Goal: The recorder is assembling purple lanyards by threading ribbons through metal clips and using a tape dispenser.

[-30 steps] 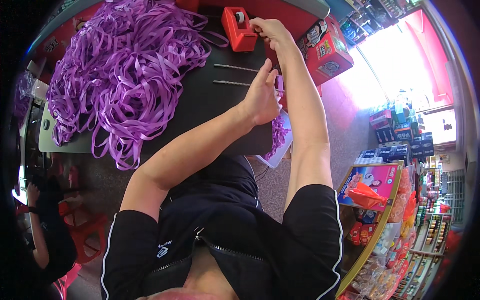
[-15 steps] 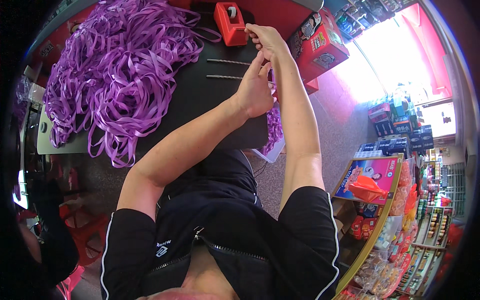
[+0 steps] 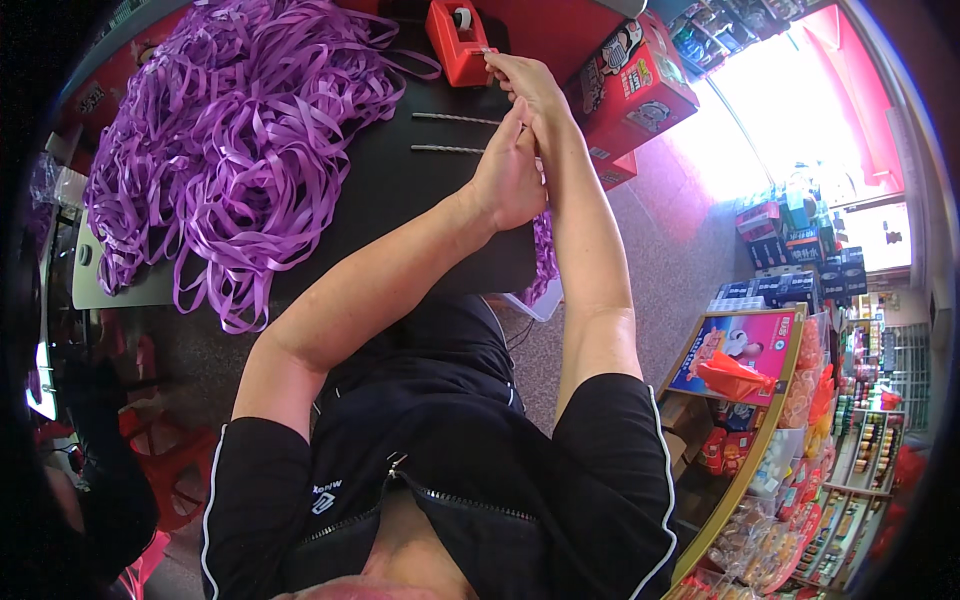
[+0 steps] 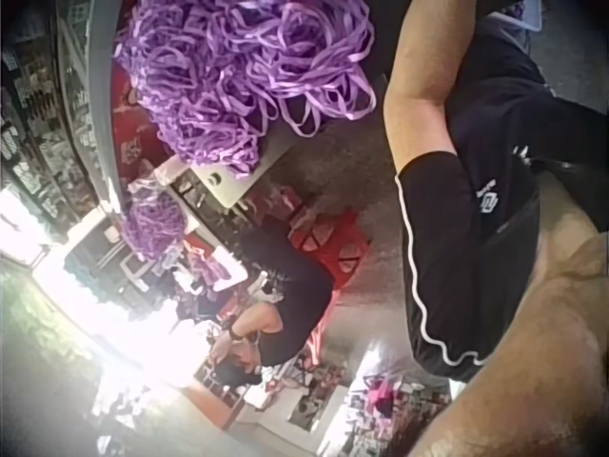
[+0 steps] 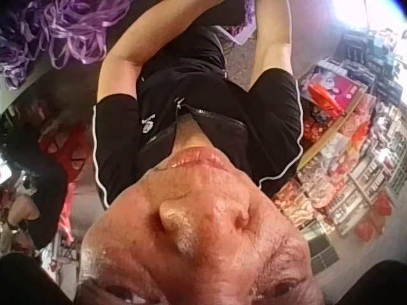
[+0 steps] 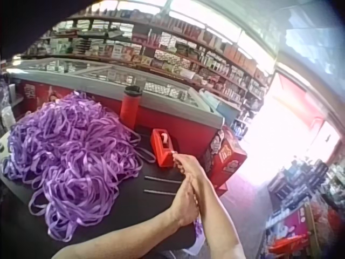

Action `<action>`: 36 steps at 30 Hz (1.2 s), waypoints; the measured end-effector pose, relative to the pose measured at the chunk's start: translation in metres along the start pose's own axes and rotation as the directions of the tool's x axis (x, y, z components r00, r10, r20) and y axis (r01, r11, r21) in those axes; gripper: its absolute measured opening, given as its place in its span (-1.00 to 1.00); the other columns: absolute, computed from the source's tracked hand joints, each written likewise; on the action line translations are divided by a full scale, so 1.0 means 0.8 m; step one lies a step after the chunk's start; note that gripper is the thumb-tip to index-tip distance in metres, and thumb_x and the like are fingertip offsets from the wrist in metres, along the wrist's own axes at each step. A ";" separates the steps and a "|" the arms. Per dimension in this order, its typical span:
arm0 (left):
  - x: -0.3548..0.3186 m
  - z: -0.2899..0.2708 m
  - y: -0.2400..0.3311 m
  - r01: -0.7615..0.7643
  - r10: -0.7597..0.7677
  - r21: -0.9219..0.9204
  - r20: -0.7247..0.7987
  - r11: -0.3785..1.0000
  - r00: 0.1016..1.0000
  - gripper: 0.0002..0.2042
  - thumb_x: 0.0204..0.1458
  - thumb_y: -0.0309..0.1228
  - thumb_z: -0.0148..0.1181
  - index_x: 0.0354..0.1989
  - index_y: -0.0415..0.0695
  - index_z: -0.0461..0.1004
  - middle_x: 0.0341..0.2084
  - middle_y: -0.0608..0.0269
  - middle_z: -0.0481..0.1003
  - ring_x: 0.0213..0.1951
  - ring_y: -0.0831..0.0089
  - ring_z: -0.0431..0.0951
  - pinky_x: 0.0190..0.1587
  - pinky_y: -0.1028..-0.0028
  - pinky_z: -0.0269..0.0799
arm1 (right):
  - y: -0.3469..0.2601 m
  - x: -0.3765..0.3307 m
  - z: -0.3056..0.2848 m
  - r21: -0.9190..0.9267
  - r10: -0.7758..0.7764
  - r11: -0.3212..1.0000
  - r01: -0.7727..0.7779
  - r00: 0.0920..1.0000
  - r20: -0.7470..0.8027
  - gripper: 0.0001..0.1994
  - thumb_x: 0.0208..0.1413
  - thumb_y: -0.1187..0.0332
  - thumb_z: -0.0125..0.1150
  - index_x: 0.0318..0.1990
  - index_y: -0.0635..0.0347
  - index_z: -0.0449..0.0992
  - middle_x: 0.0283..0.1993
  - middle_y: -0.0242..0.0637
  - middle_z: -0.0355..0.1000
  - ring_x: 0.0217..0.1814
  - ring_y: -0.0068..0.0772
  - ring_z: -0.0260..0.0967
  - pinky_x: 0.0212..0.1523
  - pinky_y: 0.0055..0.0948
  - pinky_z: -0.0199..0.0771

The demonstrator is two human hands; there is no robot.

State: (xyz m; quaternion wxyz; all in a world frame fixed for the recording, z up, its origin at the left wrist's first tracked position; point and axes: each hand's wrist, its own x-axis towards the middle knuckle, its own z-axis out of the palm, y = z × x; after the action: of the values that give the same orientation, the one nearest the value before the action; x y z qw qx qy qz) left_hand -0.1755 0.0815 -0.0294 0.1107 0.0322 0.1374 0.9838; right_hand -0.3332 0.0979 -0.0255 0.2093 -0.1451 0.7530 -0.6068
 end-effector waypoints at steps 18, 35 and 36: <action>0.005 -0.012 -0.003 0.006 -0.005 -0.029 0.049 1.000 0.999 -0.30 0.12 0.23 -0.24 0.30 0.00 0.05 0.15 0.19 0.26 0.19 0.24 0.24 0.27 0.17 0.06 | 0.000 -0.001 0.011 -0.209 -0.119 0.972 0.103 0.991 -0.067 -0.73 0.07 0.20 0.10 -0.41 0.26 0.53 -0.48 -0.46 0.37 -0.45 -0.63 0.18 -0.37 -0.60 0.21; 0.003 -0.014 0.004 0.011 -0.007 -0.075 0.053 0.997 0.999 -0.36 0.11 0.22 -0.20 0.20 -0.01 0.21 0.05 0.25 0.36 0.10 0.29 0.32 0.22 0.25 0.14 | 0.001 0.004 0.015 -0.278 -0.159 0.952 0.130 0.984 -0.083 -0.77 -0.03 0.25 0.08 -0.47 0.23 0.54 -0.55 -0.44 0.35 -0.53 -0.58 0.13 -0.44 -0.53 0.18; 0.003 -0.011 0.005 0.038 -0.034 -0.081 0.054 0.996 0.998 -0.37 0.11 0.22 -0.20 0.19 0.01 0.23 0.02 0.27 0.38 0.08 0.31 0.34 0.21 0.27 0.15 | 0.001 0.003 0.013 -0.243 -0.131 0.964 0.106 0.987 -0.090 -0.77 -0.02 0.25 0.09 -0.45 0.23 0.55 -0.55 -0.47 0.33 -0.53 -0.57 0.12 -0.45 -0.53 0.17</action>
State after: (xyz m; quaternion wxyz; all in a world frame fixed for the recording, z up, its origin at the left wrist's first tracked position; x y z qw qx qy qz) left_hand -0.1793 0.0758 -0.0369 0.1333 0.0510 0.0946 0.9852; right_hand -0.3304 0.0882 -0.0281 0.1137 -0.1819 0.8200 -0.5306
